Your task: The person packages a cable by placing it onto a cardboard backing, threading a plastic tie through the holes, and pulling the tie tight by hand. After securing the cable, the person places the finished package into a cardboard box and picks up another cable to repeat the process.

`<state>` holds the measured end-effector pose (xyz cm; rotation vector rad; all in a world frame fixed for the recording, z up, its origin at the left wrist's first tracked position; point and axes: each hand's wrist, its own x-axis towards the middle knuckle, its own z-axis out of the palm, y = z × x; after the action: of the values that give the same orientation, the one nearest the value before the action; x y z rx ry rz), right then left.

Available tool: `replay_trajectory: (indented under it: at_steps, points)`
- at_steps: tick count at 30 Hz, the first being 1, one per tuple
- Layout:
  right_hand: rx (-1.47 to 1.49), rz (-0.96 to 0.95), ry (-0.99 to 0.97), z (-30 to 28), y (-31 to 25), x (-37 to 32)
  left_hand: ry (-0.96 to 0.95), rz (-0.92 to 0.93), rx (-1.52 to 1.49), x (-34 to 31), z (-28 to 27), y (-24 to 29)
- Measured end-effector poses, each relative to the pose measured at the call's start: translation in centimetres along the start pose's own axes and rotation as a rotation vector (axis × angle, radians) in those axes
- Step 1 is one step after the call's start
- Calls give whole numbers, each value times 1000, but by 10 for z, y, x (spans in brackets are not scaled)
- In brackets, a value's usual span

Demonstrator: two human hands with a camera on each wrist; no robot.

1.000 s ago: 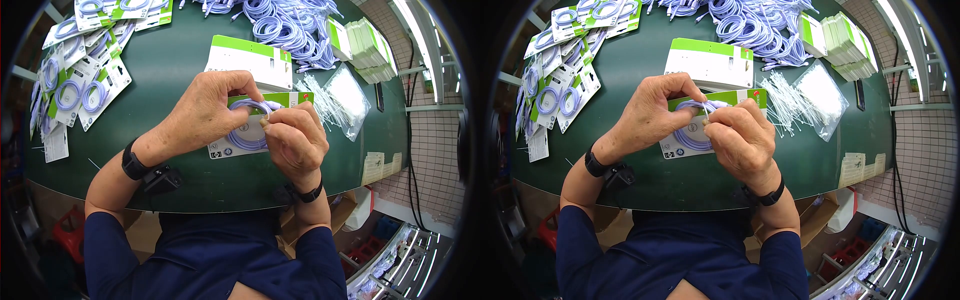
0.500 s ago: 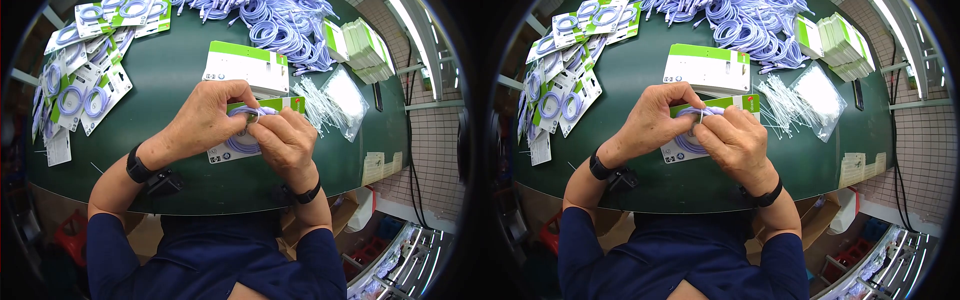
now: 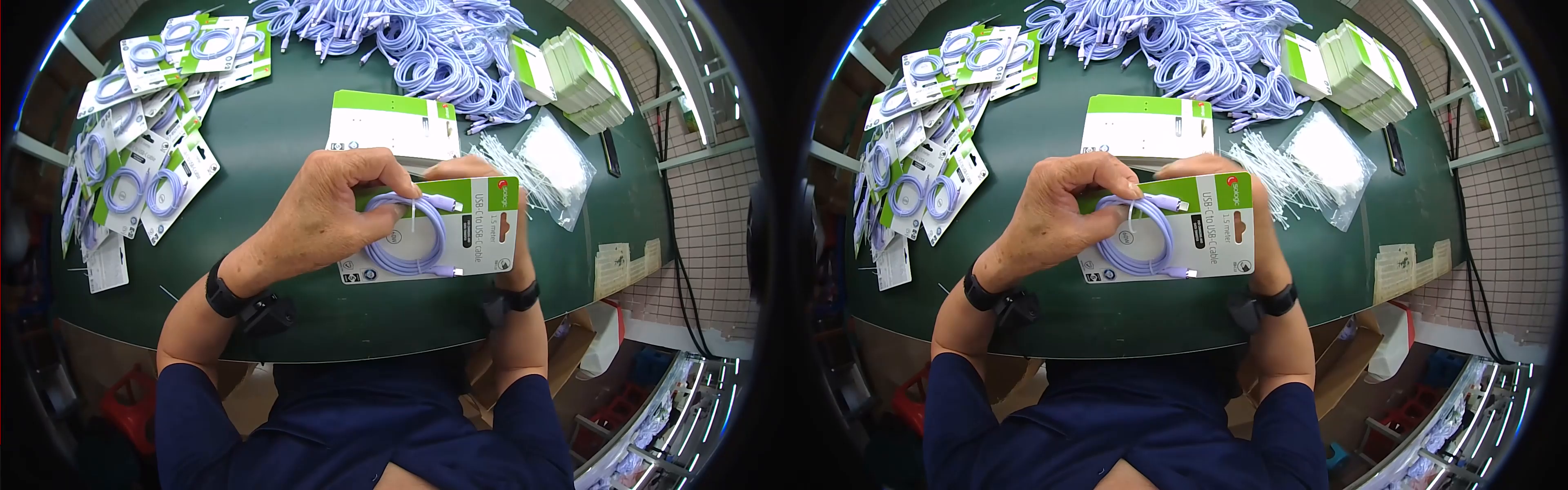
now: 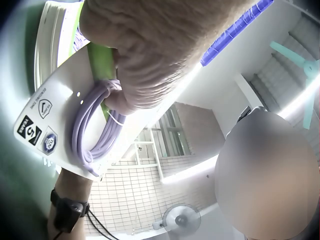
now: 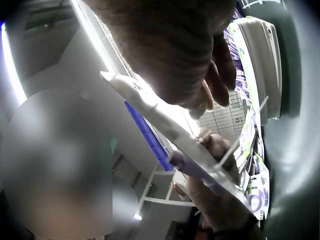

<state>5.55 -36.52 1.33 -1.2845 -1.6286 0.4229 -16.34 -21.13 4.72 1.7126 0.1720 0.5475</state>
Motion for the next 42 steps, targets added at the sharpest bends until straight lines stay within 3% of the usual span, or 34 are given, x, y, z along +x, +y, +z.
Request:
replay_trajectory:
  at_steps: [2,3,6,11,14,15,18,22,26,30,33,42]
  points:
    - [698,379,-23,25,-7,-16,-6,-7,-3,-1,-2,2]
    - [699,378,-23,31,-8,-27,-23,-31,2,-2,-3,3]
    - [790,582,235,42,-11,-45,-52,-76,8,-2,-3,4]
    - [1088,463,218,35,-2,-31,-14,-19,-28,-1,3,-2]
    - [204,167,-69,19,6,-9,-33,-40,-27,-2,5,-5]
    - [205,169,-67,17,5,-5,-45,-38,-48,-3,6,-6]
    - [-171,-38,11,12,1,2,-74,-35,-88,-3,7,-7]
    - [-246,-33,97,12,5,2,-225,-50,166,-2,3,-3]
    - [-287,-80,147,17,3,6,-218,115,145,1,6,-9]
    - [-272,-66,121,17,4,4,-325,197,397,1,4,-14]
    - [-265,-87,111,18,7,5,-349,369,652,-1,4,-17]
    - [-308,-102,82,21,7,4,-392,240,562,-6,14,-4]
